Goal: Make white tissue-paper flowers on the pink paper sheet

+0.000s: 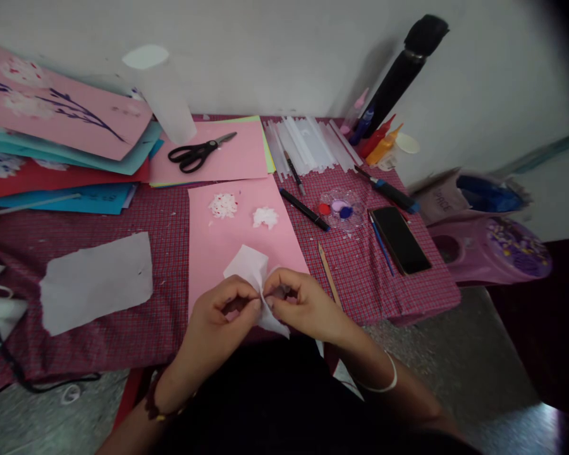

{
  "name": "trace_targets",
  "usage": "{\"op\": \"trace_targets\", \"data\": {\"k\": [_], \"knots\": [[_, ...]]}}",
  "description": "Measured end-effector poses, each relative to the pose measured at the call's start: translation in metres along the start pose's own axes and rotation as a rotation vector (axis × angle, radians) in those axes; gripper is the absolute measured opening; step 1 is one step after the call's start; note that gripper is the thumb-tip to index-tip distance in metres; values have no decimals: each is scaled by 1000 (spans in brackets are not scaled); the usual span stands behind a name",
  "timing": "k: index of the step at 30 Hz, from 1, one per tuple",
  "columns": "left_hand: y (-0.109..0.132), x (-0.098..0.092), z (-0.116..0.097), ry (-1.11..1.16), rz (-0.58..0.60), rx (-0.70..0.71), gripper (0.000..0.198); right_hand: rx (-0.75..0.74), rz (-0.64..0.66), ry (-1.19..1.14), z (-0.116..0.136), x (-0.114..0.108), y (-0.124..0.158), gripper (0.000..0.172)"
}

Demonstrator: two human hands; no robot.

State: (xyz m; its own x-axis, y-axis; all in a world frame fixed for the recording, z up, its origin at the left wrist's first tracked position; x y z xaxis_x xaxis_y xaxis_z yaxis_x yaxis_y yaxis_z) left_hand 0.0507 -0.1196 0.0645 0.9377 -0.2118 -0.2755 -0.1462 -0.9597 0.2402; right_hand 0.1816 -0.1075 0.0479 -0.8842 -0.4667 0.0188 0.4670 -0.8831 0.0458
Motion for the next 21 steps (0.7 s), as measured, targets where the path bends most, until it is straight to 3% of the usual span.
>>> {"op": "trace_targets", "data": {"k": [5, 10, 21], "knots": [[-1, 4, 1, -28, 56, -43, 11, -65, -19, 126, 7, -3, -1, 4], [-4, 7, 2, -24, 38, -31, 12, -98, -31, 226, 11, -5, -1, 7], [-6, 7, 2, -4, 59, -76, 13, -39, -3, 185, 4, -5, -2, 6]]}}
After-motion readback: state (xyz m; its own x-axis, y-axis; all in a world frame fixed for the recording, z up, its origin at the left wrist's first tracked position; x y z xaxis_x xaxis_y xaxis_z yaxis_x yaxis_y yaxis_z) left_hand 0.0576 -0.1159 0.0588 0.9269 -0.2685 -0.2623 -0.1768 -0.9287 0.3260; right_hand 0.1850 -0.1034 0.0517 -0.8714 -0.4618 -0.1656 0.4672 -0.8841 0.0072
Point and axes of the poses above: each hand's wrist, its own y-axis away from the middle knuckle, its own x-axis out of the palm, z = x × y, the point moved 6 cm from there along -y, towards the middle knuckle, and after that the axes turned 10 degrees about -x, right-handed, at the moved point
